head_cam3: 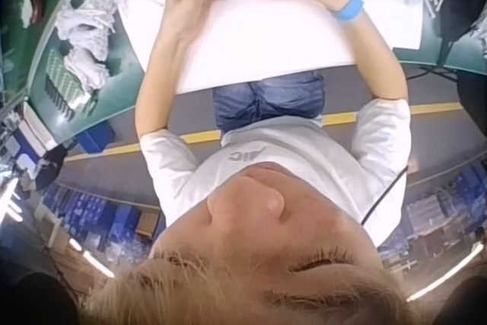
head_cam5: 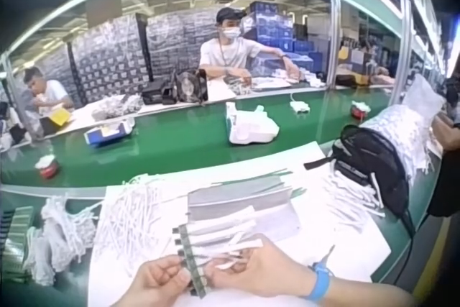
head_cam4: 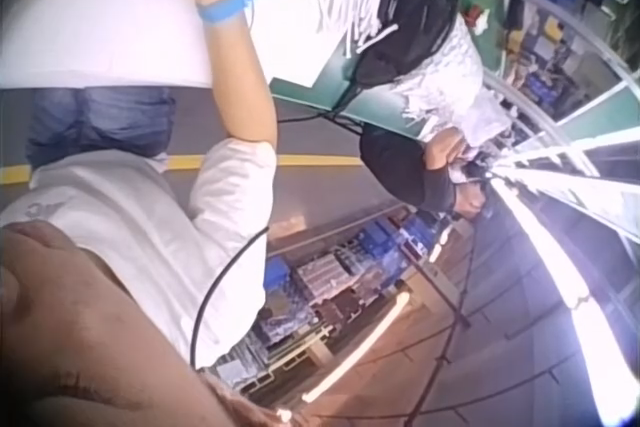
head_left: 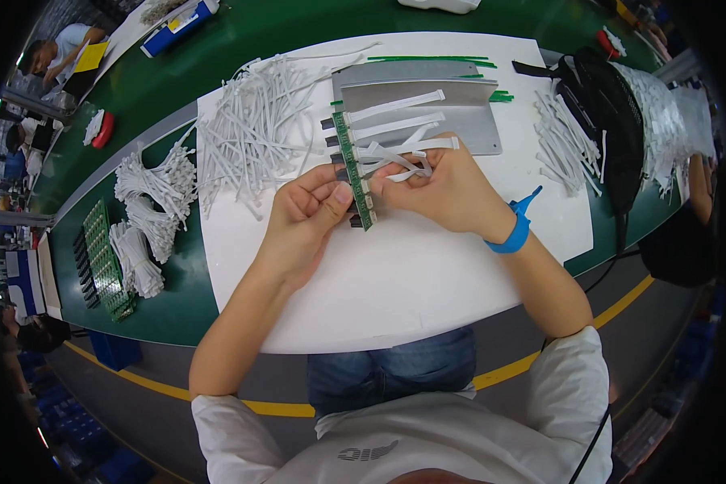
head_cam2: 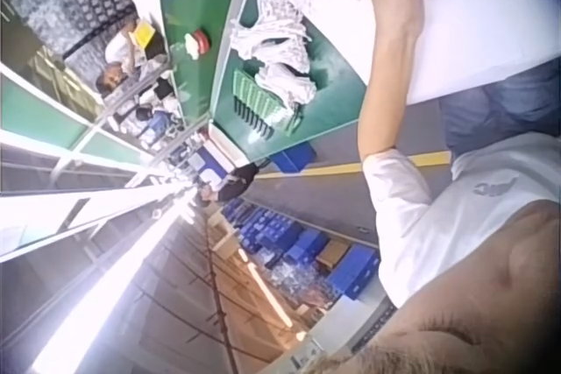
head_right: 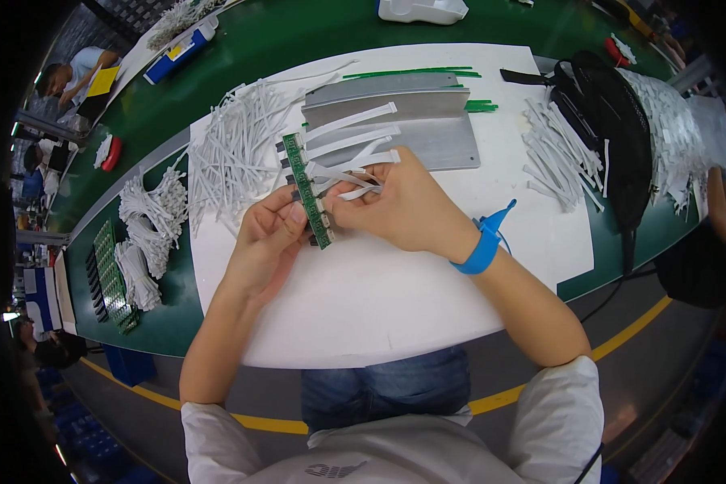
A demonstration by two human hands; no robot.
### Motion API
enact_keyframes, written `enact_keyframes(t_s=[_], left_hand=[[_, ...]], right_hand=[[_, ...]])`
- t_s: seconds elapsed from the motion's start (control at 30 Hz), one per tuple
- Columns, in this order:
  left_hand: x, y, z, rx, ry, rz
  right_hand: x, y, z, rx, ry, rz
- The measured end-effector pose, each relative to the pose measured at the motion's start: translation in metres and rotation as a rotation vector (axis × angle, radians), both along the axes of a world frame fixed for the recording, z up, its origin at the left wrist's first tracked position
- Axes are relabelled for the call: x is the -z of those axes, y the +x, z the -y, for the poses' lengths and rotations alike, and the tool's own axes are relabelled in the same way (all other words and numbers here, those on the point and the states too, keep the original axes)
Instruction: The person inserts multiple flat cables into a connector on a printed circuit board by hand.
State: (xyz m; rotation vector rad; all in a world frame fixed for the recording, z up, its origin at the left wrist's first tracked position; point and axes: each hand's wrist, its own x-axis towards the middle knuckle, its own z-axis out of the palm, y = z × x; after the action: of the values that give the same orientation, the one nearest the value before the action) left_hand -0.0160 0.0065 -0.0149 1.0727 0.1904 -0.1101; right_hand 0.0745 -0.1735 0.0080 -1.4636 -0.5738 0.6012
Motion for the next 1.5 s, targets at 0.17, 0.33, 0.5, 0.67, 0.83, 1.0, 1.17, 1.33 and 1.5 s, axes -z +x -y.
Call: enact_keyframes(t_s=[0.17,0.33,0.5,0.67,0.83,1.0,1.17,1.33,1.5], left_hand=[[-0.001,0.003,-0.001,0.014,-0.009,-0.007],[-0.004,0.003,-0.009,-0.106,0.133,0.118],[-0.010,0.007,-0.021,-0.310,0.118,0.153],[-0.006,0.008,-0.024,-0.382,0.138,0.200],[-0.003,0.009,-0.026,-0.448,0.076,0.200],[-0.008,0.008,-0.016,-0.312,0.081,0.169],[-0.005,0.003,-0.005,-0.121,0.044,0.132],[-0.007,0.003,-0.002,-0.133,0.084,0.110],[-0.009,0.003,-0.003,-0.111,0.098,0.089]], right_hand=[[0.001,0.005,0.001,-0.021,-0.103,-0.008],[-0.004,0.000,-0.007,0.015,0.076,-0.029],[0.001,0.009,0.001,0.139,-0.195,0.353],[0.005,0.002,-0.004,0.081,-0.018,0.227],[-0.004,0.002,-0.001,0.021,-0.017,0.091],[0.007,-0.003,-0.007,-0.078,-0.045,0.159],[0.006,-0.002,-0.005,-0.007,-0.005,0.045],[0.000,0.001,-0.004,0.010,-0.176,-0.057],[0.004,0.000,-0.006,0.030,-0.008,-0.059]])
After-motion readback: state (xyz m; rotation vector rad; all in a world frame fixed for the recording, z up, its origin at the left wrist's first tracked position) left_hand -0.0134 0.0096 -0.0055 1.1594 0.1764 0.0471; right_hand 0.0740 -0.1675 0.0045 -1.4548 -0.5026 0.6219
